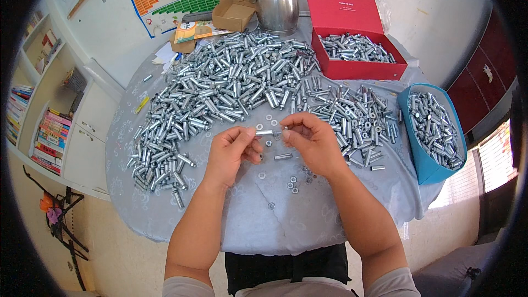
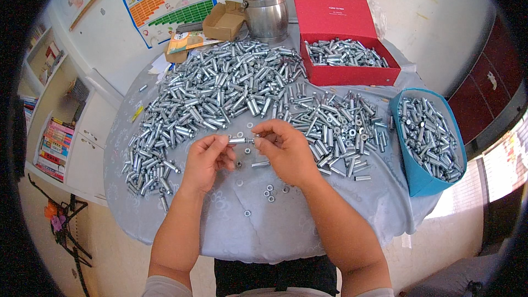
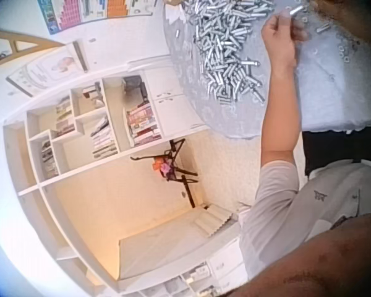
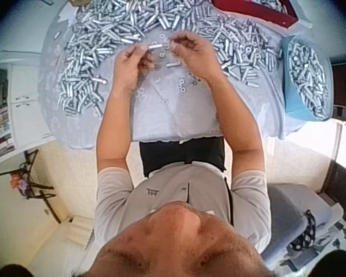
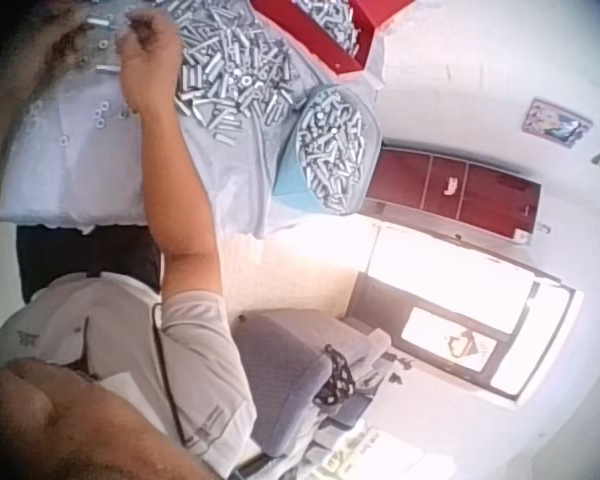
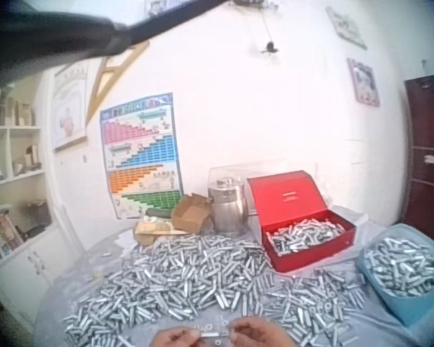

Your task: The person repeatedly picks a bolt and a nut from a large pile on a table, threads the nut onto the bolt by hand, and places the assembled pair back on the table. The process is repeated continuously with no tools used.

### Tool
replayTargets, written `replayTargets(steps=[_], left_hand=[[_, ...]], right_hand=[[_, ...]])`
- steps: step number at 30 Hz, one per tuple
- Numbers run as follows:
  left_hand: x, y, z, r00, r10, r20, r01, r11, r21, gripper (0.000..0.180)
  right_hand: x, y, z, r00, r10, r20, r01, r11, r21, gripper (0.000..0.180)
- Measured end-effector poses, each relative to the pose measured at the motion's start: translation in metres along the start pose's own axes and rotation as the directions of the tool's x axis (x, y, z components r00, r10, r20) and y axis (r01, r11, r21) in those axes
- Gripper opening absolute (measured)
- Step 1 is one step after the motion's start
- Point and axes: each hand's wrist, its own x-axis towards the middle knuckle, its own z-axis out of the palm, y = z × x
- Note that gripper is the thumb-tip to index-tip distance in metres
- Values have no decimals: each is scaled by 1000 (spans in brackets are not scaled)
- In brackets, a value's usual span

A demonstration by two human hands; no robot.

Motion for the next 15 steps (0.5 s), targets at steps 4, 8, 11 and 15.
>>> replayTargets(steps=[4, 8, 11, 15], left_hand=[[-2, 0, 3, 998, 58, 1, -58, 998, -1, 18], [-2, -2, 11, 990, 130, 60, -133, 990, 51, 21], [-2, -4, 11, 984, 155, 85, -164, 981, 100, 23], [-2, -2, 9, 991, 136, -12, -134, 983, 122, 23]], right_hand=[[2, -11, 1, 964, 266, 16, -262, 935, 239, 17], [1, -11, 5, 912, 404, 73, -410, 900, 150, 21], [1, -1, 2, 940, 305, 154, -327, 932, 153, 25], [1, -8, -1, 933, 358, 34, -359, 920, 157, 24]])
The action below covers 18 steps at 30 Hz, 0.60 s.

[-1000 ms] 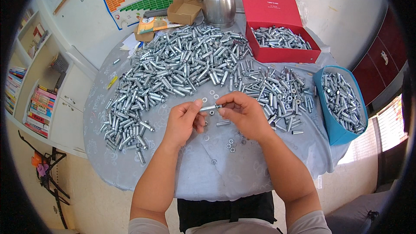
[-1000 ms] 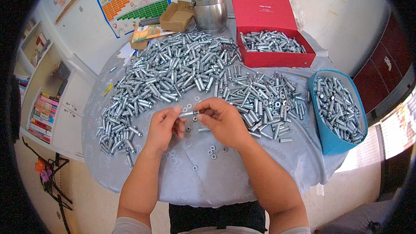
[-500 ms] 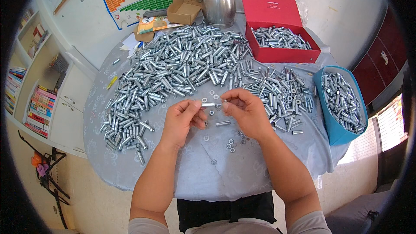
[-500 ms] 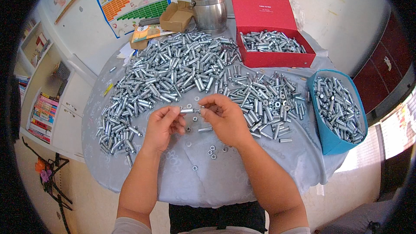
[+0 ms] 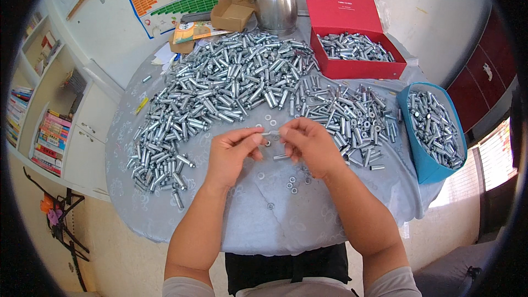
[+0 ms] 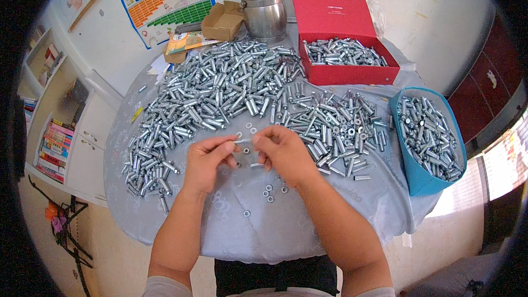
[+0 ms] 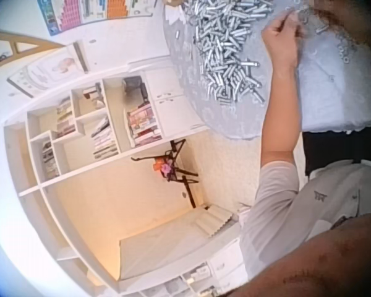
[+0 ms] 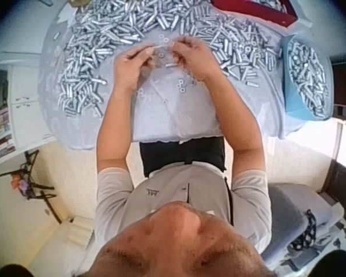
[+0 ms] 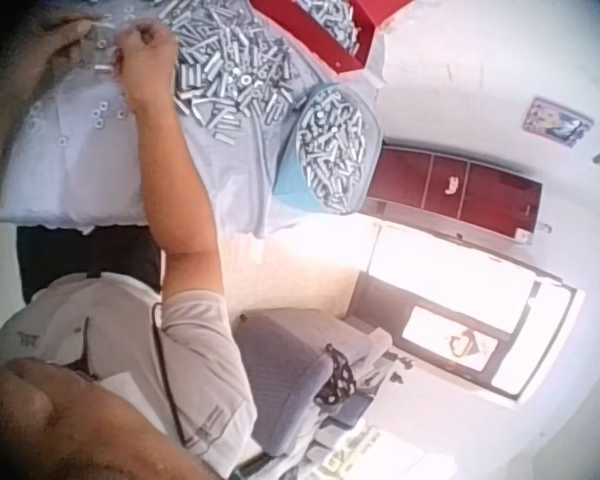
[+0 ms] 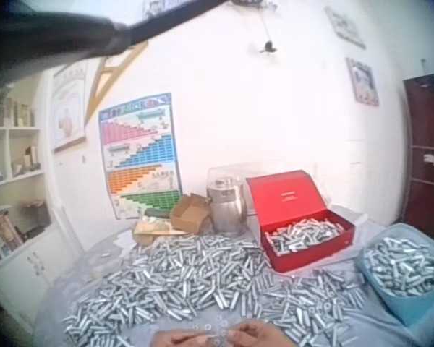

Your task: The person repeatedly picks a bolt and a nut from a large pile on a table, threads the nut onto the bolt by hand, and places the assembled pair back on the table. The process is repeated continuously with no tools used.

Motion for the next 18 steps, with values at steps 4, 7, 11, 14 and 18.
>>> replayTargets(steps=[4, 7, 11, 14, 18], left_hand=[[4, -1, -7, 998, 28, -48, -34, 991, -132, 21], [3, -1, -6, 1000, 30, -2, -30, 993, -112, 21], [2, -3, -1, 997, 31, 72, -28, 999, -42, 21], [2, -4, 0, 998, 61, -25, -59, 996, 69, 20], [13, -12, -24, 874, 414, -255, -163, 743, 649, 21]], right_hand=[[4, 0, -14, 998, 55, -43, -42, 963, 265, 20], [1, -5, -5, 994, 112, 7, -109, 954, 280, 17], [1, 1, 0, 997, 61, 37, -64, 994, 87, 13], [0, -6, -1, 995, 32, -100, -27, 999, 45, 11], [9, -2, -21, 849, -339, -405, 249, 933, -259, 13]])
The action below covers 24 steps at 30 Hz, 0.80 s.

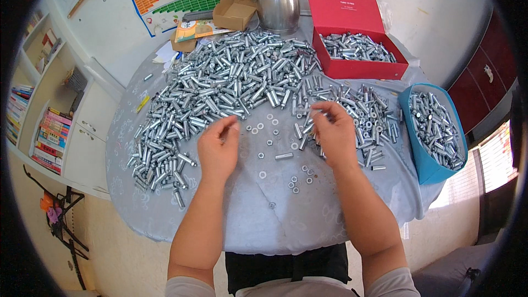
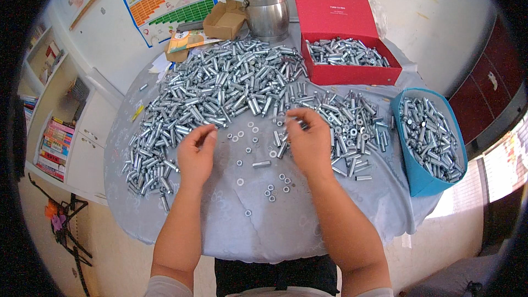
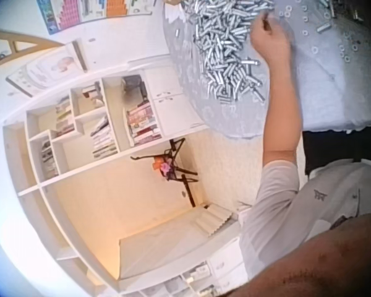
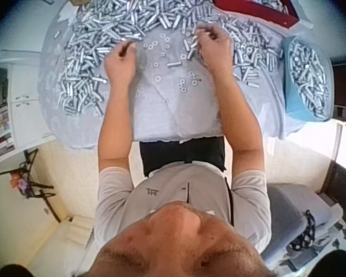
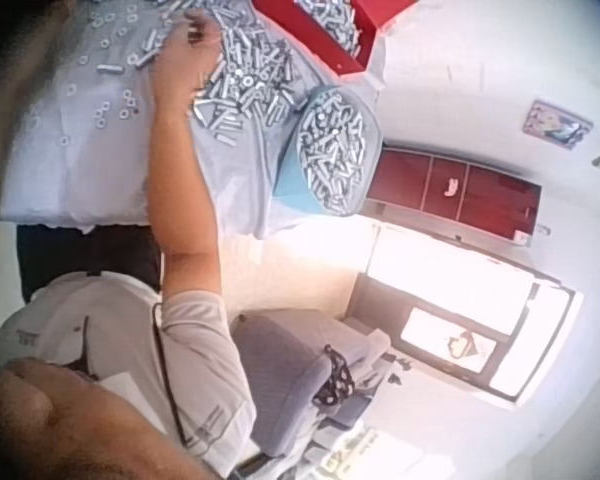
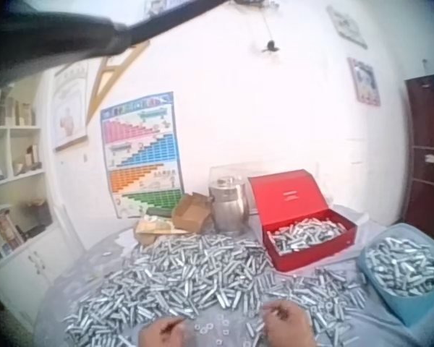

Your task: The person repeatedly picks a bolt and a nut from a large pile on a table, threads the nut onto the bolt by hand, and places the assembled pair back on the table. The process is repeated continuously with no tools used.

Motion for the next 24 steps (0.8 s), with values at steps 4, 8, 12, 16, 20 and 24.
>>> replayTargets(steps=[4, 8, 12, 16, 20, 24], left_hand=[[12, -14, -15, 939, 343, 32, -319, 830, 458, 38], [16, -26, -7, 947, 275, 167, -319, 740, 592, 43], [17, -16, -8, 935, 263, 236, -353, 746, 565, 42], [11, 5, -12, 946, 157, 282, -291, 795, 532, 34], [7, 8, -19, 944, 136, 299, -264, 858, 441, 26], [8, 6, -21, 932, 109, 346, -257, 871, 418, 23]], right_hand=[[15, 1, -20, 913, -344, -218, 265, 908, -324, 15], [22, 6, -29, 801, -574, -171, 365, 694, -621, 18], [23, 9, -29, 787, -609, -96, 400, 624, -672, 21], [18, 8, -19, 638, -770, 7, 561, 458, -690, 20], [0, -7, 2, 652, -756, 59, 641, 508, -575, 20], [-6, -4, 9, 664, -745, 63, 660, 544, -518, 17]])
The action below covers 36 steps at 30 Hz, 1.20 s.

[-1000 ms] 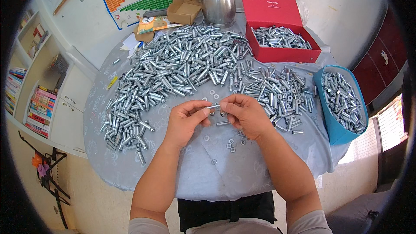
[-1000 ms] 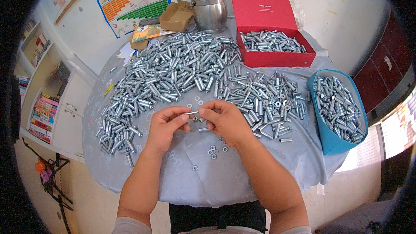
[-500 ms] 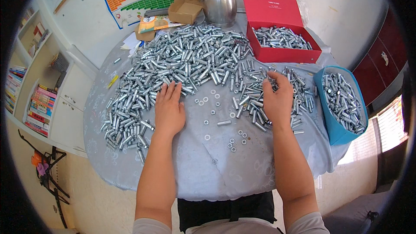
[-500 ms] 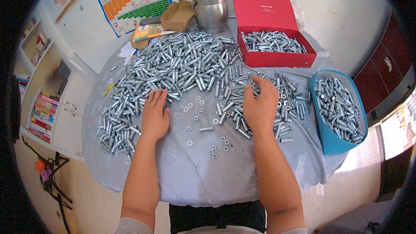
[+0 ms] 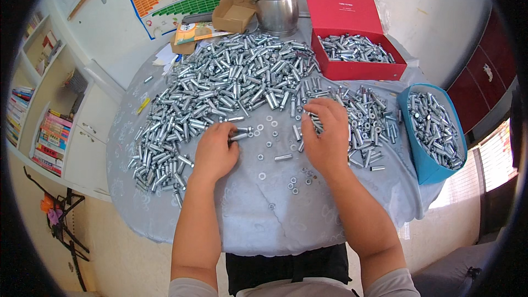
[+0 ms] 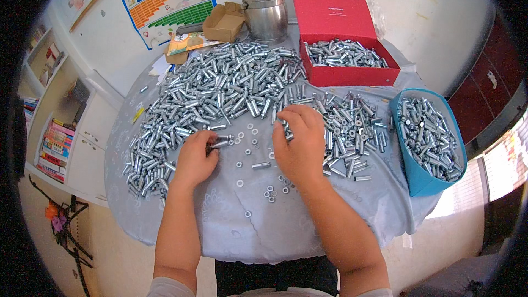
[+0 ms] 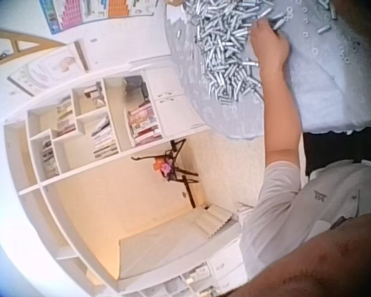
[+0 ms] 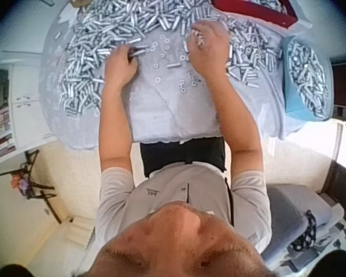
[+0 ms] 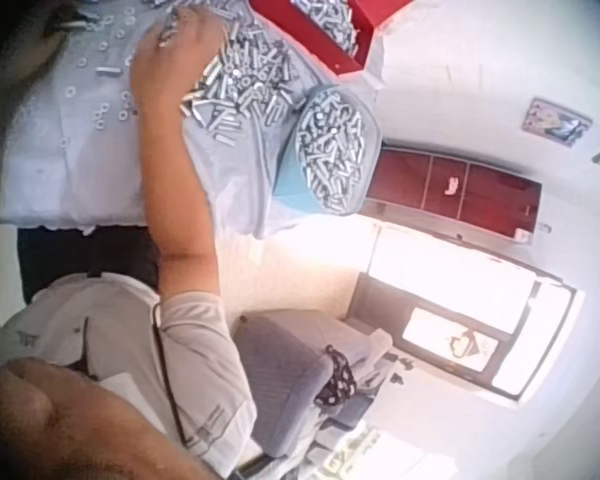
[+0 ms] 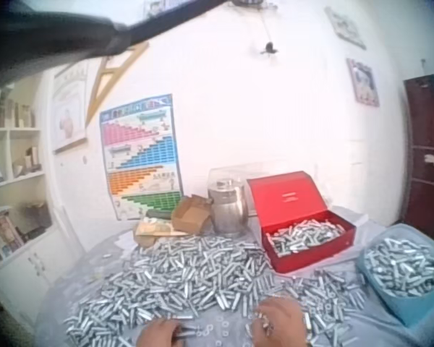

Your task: The person repeatedly picks a bolt and a nut from a large pile on a table, threads the nut onto the bolt by hand, and places the assembled pair back on the table. The process is repeated continuously with no tools used.

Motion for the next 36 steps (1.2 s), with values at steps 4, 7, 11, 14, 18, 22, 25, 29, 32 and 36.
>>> replayTargets(steps=[4, 7, 11, 14, 18, 22, 25, 29, 32, 36], left_hand=[[-5, 6, -1, 999, 42, 22, -39, 992, -122, 23], [-7, 20, 4, 999, 4, 34, 14, 871, -492, 23], [-8, 28, 13, 1000, 11, -21, -22, 705, -708, 20], [-6, 28, 16, 996, -80, 30, 63, 452, -890, 18], [-3, 33, 10, 977, -158, 147, 185, 265, -946, 19], [-6, 30, 13, 960, -129, 247, 273, 252, -929, 30], [-7, 23, 23, 991, -11, 130, 122, 447, -886, 39], [-11, 32, 23, 995, -33, 90, 91, 629, -772, 47], [-12, 36, 22, 996, 0, 90, 68, 657, -751, 49], [-13, 38, 21, 996, 16, 89, 58, 644, -763, 46]], right_hand=[[-2, -5, 1, 991, 100, 92, -108, 990, 88, 14], [-5, -15, -1, 903, 267, 338, -362, 896, 258, 13], [-11, -12, 4, 874, 122, 470, -280, 917, 283, 12], [-12, -14, 5, 860, 35, 509, -220, 925, 309, 11], [-15, -10, 5, 845, -2, 534, -182, 939, 292, 11], [-11, -16, 2, 827, 156, 540, -320, 921, 224, 12], [-11, -15, 2, 835, 183, 519, -343, 911, 231, 14], [-11, -18, 4, 792, 286, 539, -474, 845, 249, 20], [-10, -18, 3, 748, 324, 579, -530, 817, 228, 25], [-13, -10, 6, 671, 325, 666, -564, 807, 174, 30]])
